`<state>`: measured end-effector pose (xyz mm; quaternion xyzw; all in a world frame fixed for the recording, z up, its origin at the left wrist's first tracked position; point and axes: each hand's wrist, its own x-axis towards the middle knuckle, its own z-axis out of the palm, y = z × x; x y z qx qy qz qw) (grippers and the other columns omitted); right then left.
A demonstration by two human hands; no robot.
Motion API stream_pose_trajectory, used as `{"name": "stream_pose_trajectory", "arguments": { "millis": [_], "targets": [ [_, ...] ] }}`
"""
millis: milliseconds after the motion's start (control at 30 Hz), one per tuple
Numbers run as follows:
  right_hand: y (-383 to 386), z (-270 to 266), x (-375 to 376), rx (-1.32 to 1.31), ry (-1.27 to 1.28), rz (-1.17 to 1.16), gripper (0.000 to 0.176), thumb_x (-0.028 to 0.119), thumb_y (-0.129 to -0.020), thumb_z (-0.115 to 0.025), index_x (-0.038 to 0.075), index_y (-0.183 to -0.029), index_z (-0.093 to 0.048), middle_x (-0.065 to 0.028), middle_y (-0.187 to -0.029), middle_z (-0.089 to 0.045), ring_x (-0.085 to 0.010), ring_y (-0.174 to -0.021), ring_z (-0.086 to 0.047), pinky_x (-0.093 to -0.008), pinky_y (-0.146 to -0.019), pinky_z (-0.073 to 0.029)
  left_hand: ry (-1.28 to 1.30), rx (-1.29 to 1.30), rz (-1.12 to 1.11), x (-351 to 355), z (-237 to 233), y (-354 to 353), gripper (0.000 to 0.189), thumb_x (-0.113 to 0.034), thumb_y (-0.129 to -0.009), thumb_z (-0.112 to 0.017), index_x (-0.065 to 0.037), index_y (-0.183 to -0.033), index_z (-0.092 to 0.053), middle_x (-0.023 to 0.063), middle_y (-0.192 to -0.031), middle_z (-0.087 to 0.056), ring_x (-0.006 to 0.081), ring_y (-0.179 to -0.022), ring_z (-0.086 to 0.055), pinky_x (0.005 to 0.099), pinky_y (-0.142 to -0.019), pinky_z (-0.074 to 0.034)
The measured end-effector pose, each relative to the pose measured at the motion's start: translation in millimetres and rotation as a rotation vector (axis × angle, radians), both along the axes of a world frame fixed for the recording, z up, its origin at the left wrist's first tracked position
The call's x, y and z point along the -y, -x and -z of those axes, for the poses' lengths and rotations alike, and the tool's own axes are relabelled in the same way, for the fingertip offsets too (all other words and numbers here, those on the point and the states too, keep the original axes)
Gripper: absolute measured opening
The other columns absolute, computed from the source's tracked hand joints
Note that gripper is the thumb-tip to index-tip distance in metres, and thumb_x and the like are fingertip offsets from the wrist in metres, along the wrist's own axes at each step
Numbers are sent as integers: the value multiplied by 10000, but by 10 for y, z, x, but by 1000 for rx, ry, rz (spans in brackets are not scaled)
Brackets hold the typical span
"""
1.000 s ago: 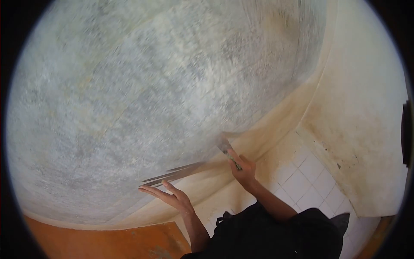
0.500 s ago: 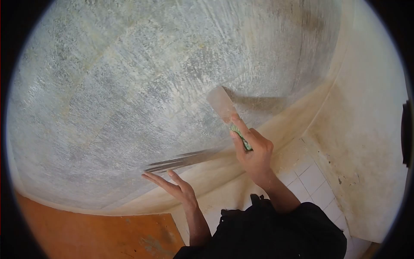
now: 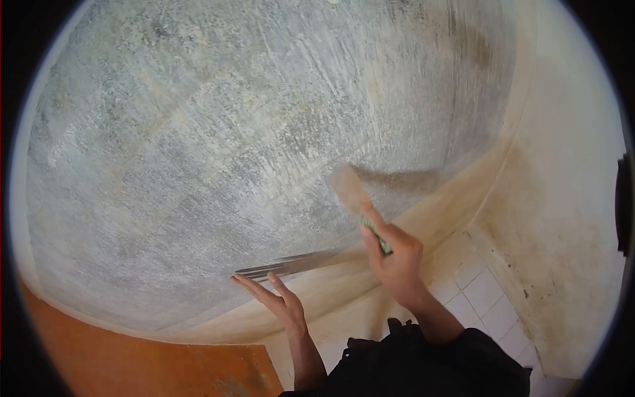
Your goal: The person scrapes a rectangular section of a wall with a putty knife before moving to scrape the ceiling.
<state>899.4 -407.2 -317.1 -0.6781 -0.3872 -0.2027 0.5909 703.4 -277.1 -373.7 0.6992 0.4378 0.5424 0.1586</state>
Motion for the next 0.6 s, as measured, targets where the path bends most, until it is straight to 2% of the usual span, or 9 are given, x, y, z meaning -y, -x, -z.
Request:
{"name": "stream_pose_trajectory", "arguments": {
  "millis": [100,200,300,400,500,600],
  "targets": [
    [-188,-720,-92,144,-39,63,383,218,-917,-715,214,-1297,-671,-51,-551,-519,-203,-430,-488,-352,-440,-374,8,-67,-40,29,-13,0,751,-351,-1069,-426,44,-1571,-33,282,-1638,-22,405,-1529,-36,487,-1231,-80],
    [-252,-1083,-106,175,-43,79,388,232,-915,-717,218,-1300,-671,-48,-536,-520,-193,-426,-495,-356,-439,-377,-6,24,12,23,5,13,759,-362,-1065,-429,41,-1573,-34,281,-1638,-31,409,-1527,-55,500,-1229,-78],
    [-184,-746,-40,124,-51,91,369,232,-915,-715,215,-1282,-681,-54,-534,-526,-194,-430,-503,-357,-441,-376,7,2,9,-3,33,103,759,-375,-1065,-423,25,-1579,-34,263,-1644,-49,396,-1530,-63,521,-1225,-66],
    [-221,-847,-34,95,-36,83,350,244,-920,-708,213,-1268,-687,-60,-536,-528,-216,-442,-520,-368,-456,-388,43,9,3,37,33,90,754,-383,-1067,-412,16,-1582,-34,240,-1651,-67,375,-1534,-68,537,-1222,-48],
    [-292,-1187,36,169,-15,107,346,269,-930,-694,222,-1273,-682,-72,-551,-534,-241,-465,-539,-377,-481,-408,50,-29,4,53,8,144,754,-390,-1066,-408,8,-1585,-31,227,-1655,-72,361,-1538,-62,535,-1223,-36],
    [-245,-971,135,124,109,138,336,265,-931,-693,230,-1265,-685,-73,-553,-535,-244,-465,-539,-374,-478,-407,71,-13,11,46,-21,136,750,-385,-1067,-406,9,-1584,-31,231,-1653,-73,366,-1536,-68,535,-1223,-34]
  ]
}}
